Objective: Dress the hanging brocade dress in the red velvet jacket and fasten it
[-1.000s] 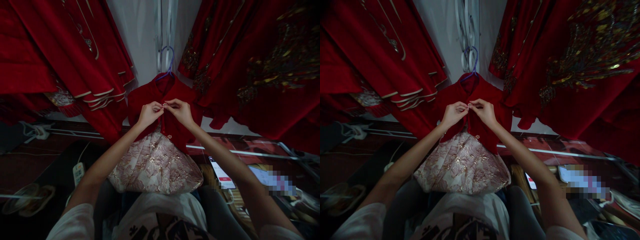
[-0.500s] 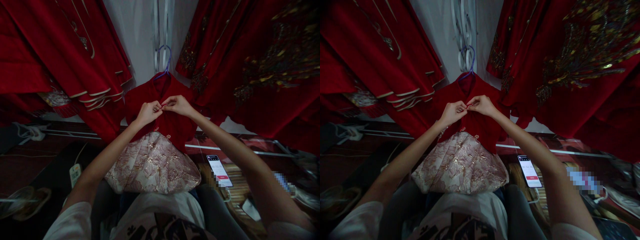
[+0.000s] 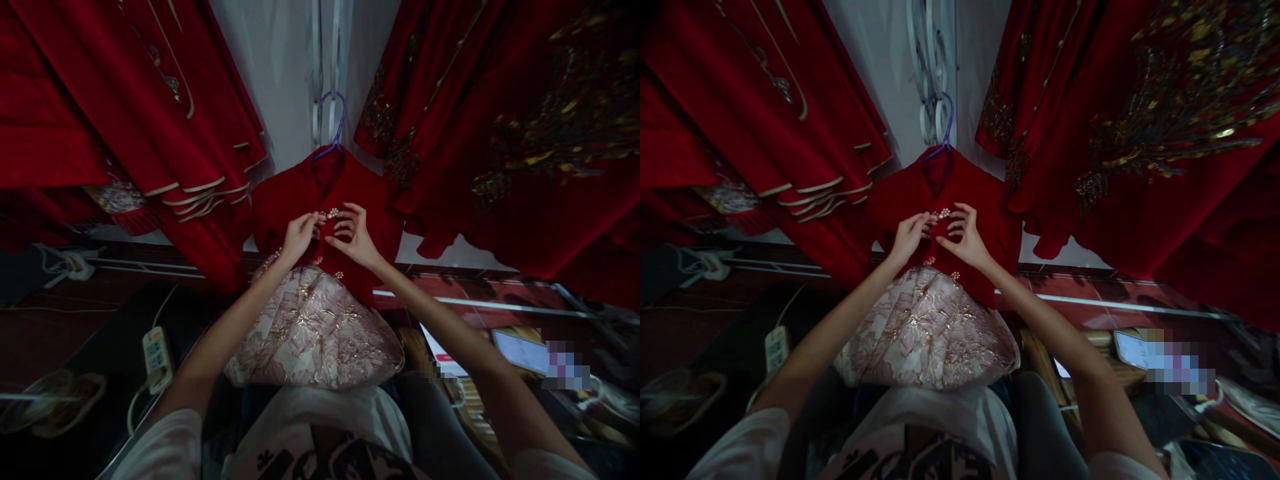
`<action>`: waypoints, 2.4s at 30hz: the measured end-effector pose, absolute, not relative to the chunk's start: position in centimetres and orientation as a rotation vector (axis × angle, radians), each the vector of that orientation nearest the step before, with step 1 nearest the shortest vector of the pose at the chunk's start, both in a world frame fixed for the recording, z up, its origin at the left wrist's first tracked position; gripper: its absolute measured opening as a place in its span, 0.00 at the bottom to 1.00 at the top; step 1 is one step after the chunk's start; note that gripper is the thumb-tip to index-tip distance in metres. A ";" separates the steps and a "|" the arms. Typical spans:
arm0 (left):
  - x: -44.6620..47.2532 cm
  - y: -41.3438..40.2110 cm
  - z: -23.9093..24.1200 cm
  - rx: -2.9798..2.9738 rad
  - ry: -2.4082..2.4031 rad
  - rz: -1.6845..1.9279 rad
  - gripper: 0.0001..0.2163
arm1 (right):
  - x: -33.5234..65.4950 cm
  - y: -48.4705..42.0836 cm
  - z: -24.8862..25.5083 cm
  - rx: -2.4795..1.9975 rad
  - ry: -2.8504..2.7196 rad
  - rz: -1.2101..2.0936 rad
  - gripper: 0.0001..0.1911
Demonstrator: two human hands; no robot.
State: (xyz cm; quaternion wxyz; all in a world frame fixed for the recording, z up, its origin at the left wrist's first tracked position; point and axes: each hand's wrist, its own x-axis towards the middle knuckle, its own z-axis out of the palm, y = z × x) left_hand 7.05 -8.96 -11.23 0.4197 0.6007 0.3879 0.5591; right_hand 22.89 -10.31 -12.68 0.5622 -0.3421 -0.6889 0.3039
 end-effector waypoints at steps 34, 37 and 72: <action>5.1 -15.0 -15.0 1.275 0.904 1.655 0.17 | 18.9 -15.2 -11.4 -0.930 -1.621 0.756 0.19; 5.0 -14.6 -16.0 1.368 1.074 1.614 0.17 | 18.0 -13.6 -12.6 -0.958 -1.598 0.807 0.18; 1.5 -10.3 -16.4 1.625 1.396 1.661 0.13 | 15.7 -9.0 -14.8 -0.923 -1.723 0.626 0.09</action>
